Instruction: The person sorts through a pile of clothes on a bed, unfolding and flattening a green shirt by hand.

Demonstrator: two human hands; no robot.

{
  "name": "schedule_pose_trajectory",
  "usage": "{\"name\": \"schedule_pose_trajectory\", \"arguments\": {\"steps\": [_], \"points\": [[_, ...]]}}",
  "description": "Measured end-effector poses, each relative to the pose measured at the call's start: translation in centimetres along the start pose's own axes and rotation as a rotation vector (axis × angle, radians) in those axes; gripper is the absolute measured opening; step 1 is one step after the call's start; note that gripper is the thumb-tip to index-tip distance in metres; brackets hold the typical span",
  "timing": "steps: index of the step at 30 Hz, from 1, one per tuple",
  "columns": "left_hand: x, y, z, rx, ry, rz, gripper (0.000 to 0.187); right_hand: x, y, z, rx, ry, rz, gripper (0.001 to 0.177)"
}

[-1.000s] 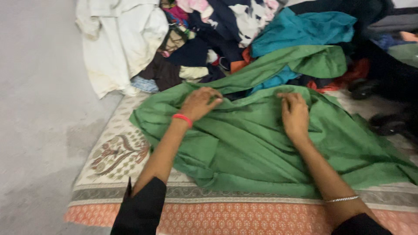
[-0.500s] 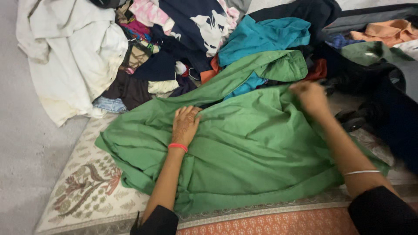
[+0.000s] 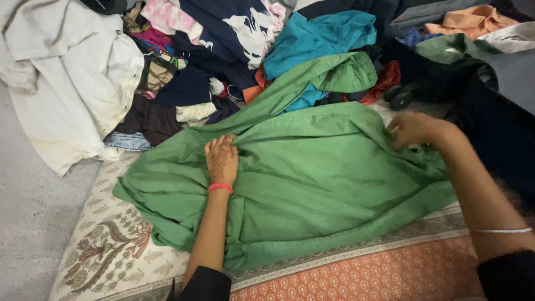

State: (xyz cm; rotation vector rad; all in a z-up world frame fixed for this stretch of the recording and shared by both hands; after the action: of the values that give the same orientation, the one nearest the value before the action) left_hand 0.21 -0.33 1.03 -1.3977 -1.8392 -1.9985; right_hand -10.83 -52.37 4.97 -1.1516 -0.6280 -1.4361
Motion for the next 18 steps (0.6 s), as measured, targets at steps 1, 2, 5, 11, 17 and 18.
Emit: {"name": "schedule_pose_trajectory", "arguments": {"steps": [1,2,5,11,17,18], "points": [[0.1,0.1,0.0,-0.009,0.014,-0.005,0.025,0.0,0.8,0.2,0.036,-0.035,-0.081,0.052],[0.1,0.0,0.1,-0.005,0.011,-0.007,0.025,-0.2,1.7,0.4,0.072,-0.071,-0.160,0.054],[0.1,0.1,0.1,0.010,0.001,-0.003,0.024,-0.6,4.7,0.7,-0.080,0.223,-0.430,0.044],[0.5,0.7,-0.4,0.045,-0.034,0.023,0.021,-2.8,9.1,0.9,-0.228,0.162,-0.437,0.053],[2.3,1.3,-2.1,0.010,-0.058,-0.078,0.022,-1.7,6.5,-0.8,0.134,1.301,-0.284,0.032],[2.4,1.5,-2.4,0.031,-0.061,-0.024,0.024,-1.0,5.4,-0.7,0.166,1.300,-0.311,0.034]]}}
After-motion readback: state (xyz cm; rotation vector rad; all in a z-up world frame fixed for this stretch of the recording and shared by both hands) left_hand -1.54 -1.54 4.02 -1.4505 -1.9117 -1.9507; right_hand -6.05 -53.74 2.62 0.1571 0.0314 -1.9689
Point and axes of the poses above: each hand's wrist, its own y-axis towards the middle knuckle, its own x-axis out of the back of the hand, z = x × y, the point moved 1 cm from there along y, towards the middle knuckle, and after that the axes turned 4 degrees about y, right-handed, at the moved point
